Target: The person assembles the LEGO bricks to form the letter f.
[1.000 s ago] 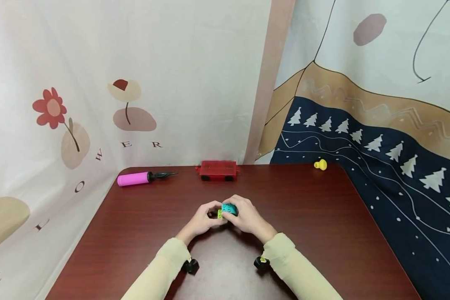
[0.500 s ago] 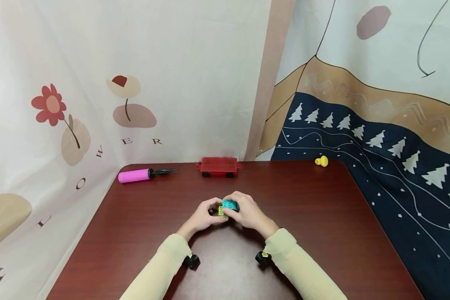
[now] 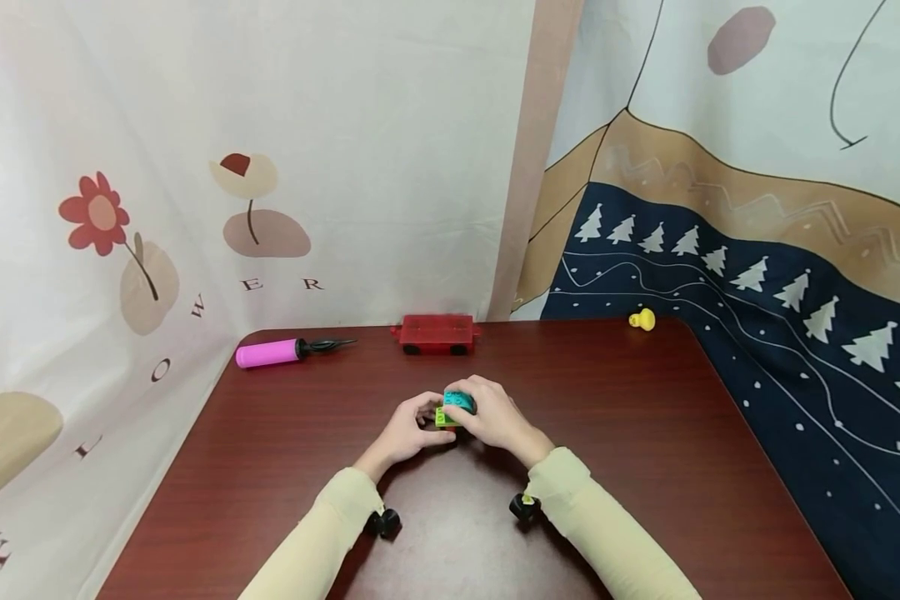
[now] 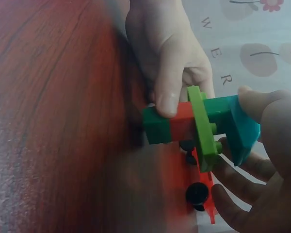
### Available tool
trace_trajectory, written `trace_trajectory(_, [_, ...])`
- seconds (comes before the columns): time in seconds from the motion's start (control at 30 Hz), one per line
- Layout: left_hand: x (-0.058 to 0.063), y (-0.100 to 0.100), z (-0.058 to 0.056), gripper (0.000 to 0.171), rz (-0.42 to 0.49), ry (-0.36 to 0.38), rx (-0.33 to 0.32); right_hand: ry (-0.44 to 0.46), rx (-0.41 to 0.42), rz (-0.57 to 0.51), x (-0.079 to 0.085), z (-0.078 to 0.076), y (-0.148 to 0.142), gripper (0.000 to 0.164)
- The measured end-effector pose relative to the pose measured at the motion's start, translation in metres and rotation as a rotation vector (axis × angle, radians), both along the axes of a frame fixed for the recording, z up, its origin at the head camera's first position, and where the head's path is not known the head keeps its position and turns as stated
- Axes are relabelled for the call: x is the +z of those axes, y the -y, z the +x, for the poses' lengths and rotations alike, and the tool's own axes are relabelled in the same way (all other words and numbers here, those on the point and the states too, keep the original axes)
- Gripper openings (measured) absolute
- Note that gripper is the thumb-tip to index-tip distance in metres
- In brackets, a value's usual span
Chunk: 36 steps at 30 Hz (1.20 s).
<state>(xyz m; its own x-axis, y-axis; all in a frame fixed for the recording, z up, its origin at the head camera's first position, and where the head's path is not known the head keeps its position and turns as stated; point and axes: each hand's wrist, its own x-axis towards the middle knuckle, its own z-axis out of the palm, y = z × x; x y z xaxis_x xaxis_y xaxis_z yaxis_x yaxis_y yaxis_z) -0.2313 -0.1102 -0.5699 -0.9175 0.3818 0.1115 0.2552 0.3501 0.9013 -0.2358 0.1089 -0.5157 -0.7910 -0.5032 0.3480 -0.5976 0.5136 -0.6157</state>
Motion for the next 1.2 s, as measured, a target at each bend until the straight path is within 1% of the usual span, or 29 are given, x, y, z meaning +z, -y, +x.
trace_trajectory(0.1, [0.0,0.0,-0.001,0.049,0.053,0.02,-0.004,0.001,-0.014,0.006,0.002,-0.003,0.0,0.029])
trace_trajectory(0.17, [0.003,-0.002,-0.001,0.051,0.072,0.023,-0.008,0.006,-0.029,0.016,0.004,-0.006,0.0,0.031])
trace_trajectory(0.27, [0.007,-0.004,0.0,0.055,0.088,0.027,-0.014,0.033,-0.044,0.021,0.007,-0.009,-0.002,0.033])
trace_trajectory(0.4, [0.012,-0.007,0.002,0.064,0.088,0.046,-0.02,0.077,-0.039,0.006,0.008,-0.013,-0.004,0.034])
trace_trajectory(0.47, [0.013,-0.008,0.003,0.069,0.085,0.053,-0.027,0.089,-0.037,0.001,0.008,-0.016,-0.005,0.031])
trace_trajectory(0.63, [0.017,-0.01,0.005,0.088,0.067,0.059,-0.06,0.111,-0.049,-0.022,0.006,-0.021,-0.007,0.018])
trace_trajectory(0.67, [0.022,-0.011,0.007,0.092,0.063,0.062,-0.064,0.119,-0.053,-0.026,0.006,-0.022,-0.008,0.016])
trace_trajectory(0.73, [0.024,-0.011,0.006,0.098,0.044,0.051,-0.078,0.137,-0.059,-0.037,0.006,-0.025,-0.009,0.014])
trace_trajectory(0.83, [0.027,-0.011,0.004,0.101,0.014,0.025,-0.08,0.174,-0.063,-0.048,0.006,-0.028,-0.01,0.015])
trace_trajectory(0.87, [0.028,-0.011,0.004,0.101,0.004,0.018,-0.075,0.179,-0.06,-0.049,0.006,-0.028,-0.01,0.015])
trace_trajectory(0.9, [0.024,-0.01,0.002,0.1,-0.008,0.006,-0.071,0.19,-0.058,-0.05,0.006,-0.029,-0.01,0.017])
trace_trajectory(1.07, [0.025,-0.008,0.0,0.097,-0.057,-0.059,-0.033,0.213,-0.047,-0.039,0.006,-0.03,-0.011,0.022])
trace_trajectory(1.2, [0.025,-0.008,-0.002,0.097,-0.084,-0.087,-0.021,0.224,-0.044,-0.043,0.006,-0.031,-0.011,0.023])
